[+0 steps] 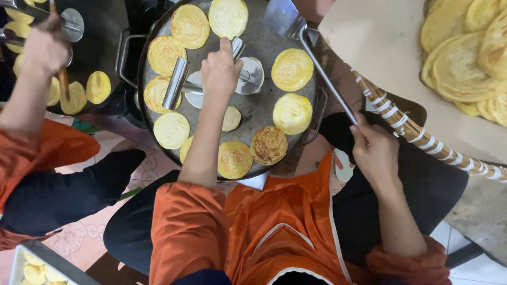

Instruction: The person fries circular pastries on a large flat griddle, flipping them with a spatula and using a metal press to flatten them. The person moves prepared pastries between the griddle, a metal tray, and a large basket.

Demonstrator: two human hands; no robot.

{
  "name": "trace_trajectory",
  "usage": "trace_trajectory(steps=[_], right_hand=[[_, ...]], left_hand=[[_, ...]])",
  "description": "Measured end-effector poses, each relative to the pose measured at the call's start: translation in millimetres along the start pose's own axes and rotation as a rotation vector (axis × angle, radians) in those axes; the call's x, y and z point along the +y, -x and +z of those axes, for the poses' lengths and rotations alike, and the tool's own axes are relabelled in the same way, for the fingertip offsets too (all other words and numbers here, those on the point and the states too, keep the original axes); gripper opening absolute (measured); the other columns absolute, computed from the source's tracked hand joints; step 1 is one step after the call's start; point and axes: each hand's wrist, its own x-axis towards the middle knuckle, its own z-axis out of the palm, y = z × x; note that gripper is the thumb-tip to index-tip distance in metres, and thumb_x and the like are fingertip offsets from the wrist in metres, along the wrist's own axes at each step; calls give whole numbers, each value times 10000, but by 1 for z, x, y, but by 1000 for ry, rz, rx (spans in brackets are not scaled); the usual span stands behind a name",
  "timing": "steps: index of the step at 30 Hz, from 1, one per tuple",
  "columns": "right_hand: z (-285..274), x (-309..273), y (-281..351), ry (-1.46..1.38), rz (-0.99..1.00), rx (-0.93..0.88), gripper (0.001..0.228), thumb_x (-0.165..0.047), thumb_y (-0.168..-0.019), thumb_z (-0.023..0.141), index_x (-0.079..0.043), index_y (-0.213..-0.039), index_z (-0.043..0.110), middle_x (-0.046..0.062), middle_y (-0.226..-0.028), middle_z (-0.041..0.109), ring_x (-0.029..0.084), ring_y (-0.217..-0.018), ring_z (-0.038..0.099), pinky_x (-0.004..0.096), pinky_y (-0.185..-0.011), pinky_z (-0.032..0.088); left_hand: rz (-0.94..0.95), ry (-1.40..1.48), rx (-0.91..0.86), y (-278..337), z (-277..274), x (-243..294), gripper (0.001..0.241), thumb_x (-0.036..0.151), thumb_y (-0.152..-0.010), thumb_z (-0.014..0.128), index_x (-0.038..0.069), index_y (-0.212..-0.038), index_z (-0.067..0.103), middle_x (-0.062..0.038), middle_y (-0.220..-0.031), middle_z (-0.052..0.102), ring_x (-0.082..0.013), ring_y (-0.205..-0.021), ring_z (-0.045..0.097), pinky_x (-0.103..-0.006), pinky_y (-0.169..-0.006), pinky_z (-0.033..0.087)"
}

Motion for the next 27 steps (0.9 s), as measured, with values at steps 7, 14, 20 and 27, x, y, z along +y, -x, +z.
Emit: trace_trajectory(steps=[7,14,20,27], right_hand=[[-1,1,0,18,-40,6,359,-20,-1031,686,28,-1387,709,159,-822,683,270,-710,647,392,-619,494],[0,6,2,12,-30,35,364,-20,-1019,696,19,-1380,716,186,-922,725,293,-783,690,396,-665,529],[-2,5,2,0,6,25,376,-30,-1015,689,15,-1388,708,171,-919,721,276,-774,673,393,-651,517],[0,11,4,45,3,9,370,-64,-1031,683,-5,-1395,710,146,-830,678,271,-715,651,401,-616,504]], left_hand=[[14,50,24,2,0,-4,299,218,-961,654,81,-1107,432,-255,-882,685,-566,-780,629,-619,-617,483],[29,50,20,3,-4,-8,310,215,-955,645,70,-1140,443,-279,-908,694,-568,-797,635,-639,-694,491],[-14,59,-24,-5,-18,-3,325,226,-965,680,55,-1163,488,-258,-951,681,-514,-869,659,-607,-690,536],[-54,-3,-126,-20,-43,16,387,283,-1010,674,58,-1274,503,-212,-1057,660,-419,-984,655,-533,-781,568]])
